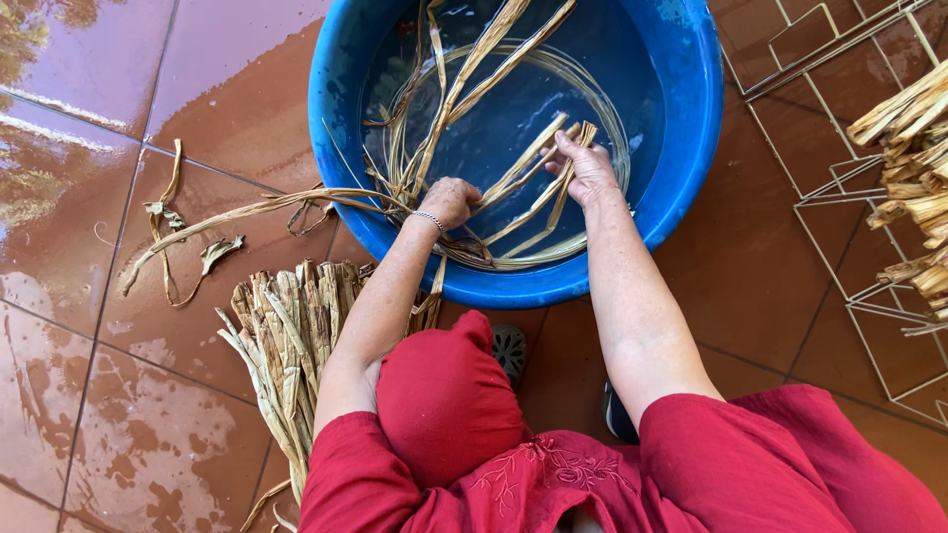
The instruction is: The person sits on a tiled floor and repeatedly dips dried plant strips into a blue basin of water, then peels off outer layers by hand. The peeled strips are placed onto a nearby wire rack.
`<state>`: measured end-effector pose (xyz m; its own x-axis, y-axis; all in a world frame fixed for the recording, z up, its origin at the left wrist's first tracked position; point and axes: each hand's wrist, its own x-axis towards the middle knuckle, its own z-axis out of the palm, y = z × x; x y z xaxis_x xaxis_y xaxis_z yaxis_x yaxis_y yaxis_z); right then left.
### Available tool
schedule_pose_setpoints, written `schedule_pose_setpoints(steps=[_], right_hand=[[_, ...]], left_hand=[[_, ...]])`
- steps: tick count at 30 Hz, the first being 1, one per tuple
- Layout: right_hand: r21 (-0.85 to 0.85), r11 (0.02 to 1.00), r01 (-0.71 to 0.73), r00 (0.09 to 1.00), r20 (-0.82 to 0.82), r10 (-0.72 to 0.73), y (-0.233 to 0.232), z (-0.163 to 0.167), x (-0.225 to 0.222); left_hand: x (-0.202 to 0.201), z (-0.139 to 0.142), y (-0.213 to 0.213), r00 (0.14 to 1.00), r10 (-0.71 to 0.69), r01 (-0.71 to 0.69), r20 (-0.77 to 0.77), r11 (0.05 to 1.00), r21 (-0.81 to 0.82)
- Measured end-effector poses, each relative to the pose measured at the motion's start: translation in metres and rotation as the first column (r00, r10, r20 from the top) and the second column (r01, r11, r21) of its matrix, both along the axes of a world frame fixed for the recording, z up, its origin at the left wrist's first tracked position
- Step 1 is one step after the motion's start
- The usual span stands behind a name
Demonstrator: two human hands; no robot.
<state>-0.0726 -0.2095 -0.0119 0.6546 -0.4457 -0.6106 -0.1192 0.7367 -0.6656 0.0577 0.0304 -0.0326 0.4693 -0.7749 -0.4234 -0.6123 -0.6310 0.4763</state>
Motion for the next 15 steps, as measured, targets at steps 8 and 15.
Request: schedule_pose_setpoints(steps=[8, 15], right_hand=[[-0.044, 0.998, -0.039, 0.999, 0.011, 0.04, 0.003, -0.014, 0.006], [0.022, 0.994, -0.109, 0.978, 0.181, 0.103, 0.012, -0.002, 0.002]], left_hand=[[-0.001, 0.036, -0.002, 0.983, -0.185, 0.184, -0.008, 0.97, 0.157], [-0.021, 0.038, -0.055, 0.947, 0.136, -0.224, -0.292, 0.929, -0.296]])
